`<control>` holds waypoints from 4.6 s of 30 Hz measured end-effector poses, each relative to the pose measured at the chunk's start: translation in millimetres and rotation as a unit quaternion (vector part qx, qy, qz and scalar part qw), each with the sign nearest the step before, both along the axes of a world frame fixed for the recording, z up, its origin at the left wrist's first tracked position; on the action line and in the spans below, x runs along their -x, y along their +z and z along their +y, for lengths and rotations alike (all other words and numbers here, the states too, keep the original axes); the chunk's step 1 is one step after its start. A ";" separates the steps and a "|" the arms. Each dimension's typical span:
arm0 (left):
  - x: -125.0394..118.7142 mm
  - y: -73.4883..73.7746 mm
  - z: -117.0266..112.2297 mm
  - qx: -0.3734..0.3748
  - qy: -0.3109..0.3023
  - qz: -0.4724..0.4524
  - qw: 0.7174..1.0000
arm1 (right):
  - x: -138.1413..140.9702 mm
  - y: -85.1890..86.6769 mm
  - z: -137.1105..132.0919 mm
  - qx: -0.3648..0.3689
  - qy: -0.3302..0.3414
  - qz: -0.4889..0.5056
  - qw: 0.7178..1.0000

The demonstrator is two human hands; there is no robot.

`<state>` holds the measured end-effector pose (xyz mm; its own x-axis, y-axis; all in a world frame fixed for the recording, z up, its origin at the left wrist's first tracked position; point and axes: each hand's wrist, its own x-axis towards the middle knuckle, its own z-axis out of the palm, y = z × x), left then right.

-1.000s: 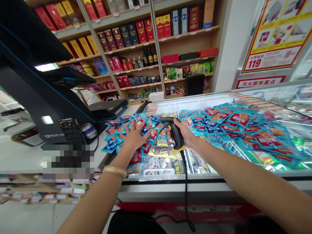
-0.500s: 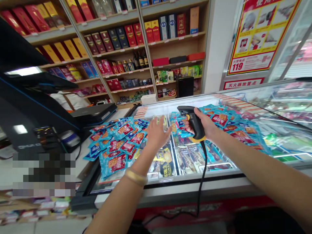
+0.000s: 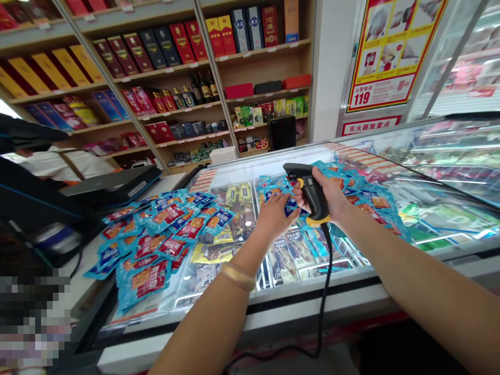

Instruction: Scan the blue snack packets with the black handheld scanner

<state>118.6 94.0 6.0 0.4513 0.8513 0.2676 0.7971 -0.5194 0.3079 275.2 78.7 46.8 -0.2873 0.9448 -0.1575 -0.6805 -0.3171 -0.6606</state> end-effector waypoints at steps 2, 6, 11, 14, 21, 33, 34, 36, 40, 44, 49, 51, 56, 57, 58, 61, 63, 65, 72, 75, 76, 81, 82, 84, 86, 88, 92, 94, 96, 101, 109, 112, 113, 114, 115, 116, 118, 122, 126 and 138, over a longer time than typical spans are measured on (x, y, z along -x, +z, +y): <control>1.6 0.8 -3.6 -0.021 0.002 -0.010 1.000 | 2.1 1.1 -2.1 -0.007 0.005 -0.001 1.000; 5.7 3.4 -9.5 -0.046 0.014 -0.009 0.999 | 2.5 -0.5 -3.5 -0.008 0.022 0.004 1.000; 10.3 7.0 -11.0 -0.055 0.007 -0.026 0.998 | 1.4 -3.5 -3.3 -0.019 0.018 0.028 0.999; 13.6 8.6 -9.3 -0.066 -0.004 -0.065 0.996 | 0.7 -2.9 -3.9 -0.033 0.012 0.045 0.998; 21.1 7.7 -1.2 -0.093 0.071 -0.253 0.960 | 0.8 3.5 -8.9 -0.043 -0.002 0.032 0.999; 27.7 3.9 15.8 0.155 0.116 -0.694 0.693 | 7.0 -7.2 -7.4 -0.026 0.043 0.026 0.998; 27.2 4.0 15.5 0.154 0.115 -0.693 0.695 | 8.2 -7.5 -7.9 -0.021 0.050 0.024 0.998; 25.3 4.1 14.3 0.151 0.104 -0.691 0.700 | 10.4 -7.7 -8.7 -0.012 0.058 0.016 0.998; 21.7 5.0 11.2 0.149 0.071 -0.685 0.709 | 12.6 -9.1 -8.0 -0.007 0.063 0.005 0.998; 20.7 6.1 9.4 0.142 0.069 -0.674 0.722 | 12.3 -11.5 -5.9 -0.012 0.064 0.000 0.998; 19.2 3.1 10.3 0.135 0.078 -0.659 0.735 | 10.5 -10.9 -6.8 -0.024 0.057 -0.004 0.998; 20.4 1.5 12.1 0.122 0.084 -0.655 0.741 | 11.4 -10.1 -8.6 -0.032 0.052 -0.002 0.998; 53.3 12.0 16.3 -0.009 0.105 -0.561 0.821 | 28.8 -9.0 -15.1 -0.028 0.060 0.023 0.998; 67.2 17.2 15.5 -0.049 0.108 -0.523 0.844 | 35.6 -8.8 -16.2 -0.021 0.071 0.025 0.997; 83.3 23.1 13.9 -0.088 0.114 -0.479 0.866 | 43.5 -8.5 -17.0 -0.013 0.085 0.024 0.996; 139.5 39.0 3.6 -0.181 0.159 -0.322 0.915 | 72.7 -6.4 -16.8 -0.001 0.125 0.020 0.992; 176.2 43.2 -6.0 -0.210 0.196 -0.217 0.933 | 95.9 -5.1 -14.6 0.000 0.149 0.024 0.989; 205.6 40.0 -16.0 -0.197 0.237 -0.106 0.946 | 119.7 -5.9 -11.7 0.006 0.170 0.038 0.985; 234.8 11.6 -37.5 -0.036 0.325 0.147 0.934 | 165.4 -24.7 -11.9 0.038 0.204 0.018 0.978; 233.1 13.4 -37.4 -0.057 0.322 0.154 0.932 | 160.2 -27.0 -15.4 0.053 0.198 0.018 0.979; 232.8 14.9 -36.8 -0.070 0.321 0.150 0.932 | 157.1 -25.9 -16.0 0.056 0.192 0.022 0.979; 223.0 19.4 -32.4 -0.134 0.303 0.113 0.937 | 139.0 -11.9 -12.8 0.048 0.180 0.043 0.982; 217.1 20.1 -30.9 -0.149 0.295 0.102 0.938 | 133.9 -8.6 -11.1 0.043 0.177 0.046 0.982; 199.8 22.0 -26.6 -0.174 0.272 0.072 0.944 | 119.9 -2.8 -6.9 0.030 0.166 0.052 0.984; 175.2 24.0 -20.4 -0.177 0.240 0.037 0.954 | 100.2 1.5 -1.8 0.017 0.149 0.058 0.987; 145.4 25.1 -13.7 -0.162 0.198 0.003 0.967 | 75.9 4.4 3.2 0.009 0.119 0.062 0.991; 84.1 21.9 -1.8 -0.090 0.108 -0.042 0.989 | 27.7 4.8 8.6 -0.011 0.062 0.058 0.996; 59.3 17.5 4.0 -0.042 0.085 -0.039 0.995 | 11.5 1.9 8.7 -0.018 0.043 0.067 0.997; 40.9 12.0 10.9 -0.004 0.082 -0.029 0.996 | 2.6 -2.3 8.5 -0.024 0.030 0.082 0.996; 20.8 0.8 27.2 0.050 0.126 0.008 0.991 | 1.5 -10.2 10.5 -0.037 0.033 0.089 0.995; 30.5 9.8 26.1 0.074 0.137 0.007 0.988 | 7.9 -11.3 8.6 -0.039 0.037 0.076 0.996; 37.2 16.6 23.4 0.088 0.145 0.012 0.985 | 7.7 -13.8 9.2 -0.050 0.037 0.054 0.997; 39.6 18.5 23.1 0.095 0.149 0.017 0.984 | 7.3 -14.5 9.5 -0.052 0.038 0.049 0.997; 42.0 20.0 23.0 0.103 0.154 0.023 0.982 | 7.0 -15.0 9.7 -0.053 0.038 0.047 0.997; 44.5 21.1 23.3 0.111 0.157 0.029 0.981 | 6.7 -15.1 9.7 -0.052 0.038 0.048 0.997; 46.9 21.7 23.6 0.118 0.158 0.035 0.980 | 6.6 -14.8 9.3 -0.050 0.039 0.050 0.997; 50.6 21.8 24.3 0.121 0.154 0.040 0.980 | 6.9 -13.4 7.8 -0.044 0.041 0.052 0.997; 52.0 19.3 22.8 0.091 0.180 0.046 0.978 | 8.7 -11.2 4.5 -0.036 0.048 0.049 0.997; 49.8 17.7 19.5 0.051 0.223 0.058 0.972 | 9.5 -11.9 4.1 -0.022 0.045 0.054 0.997; 58.0 25.9 24.8 -0.002 0.272 -0.220 0.937 | 9.7 -9.3 3.5 -0.008 0.043 0.066 0.997</control>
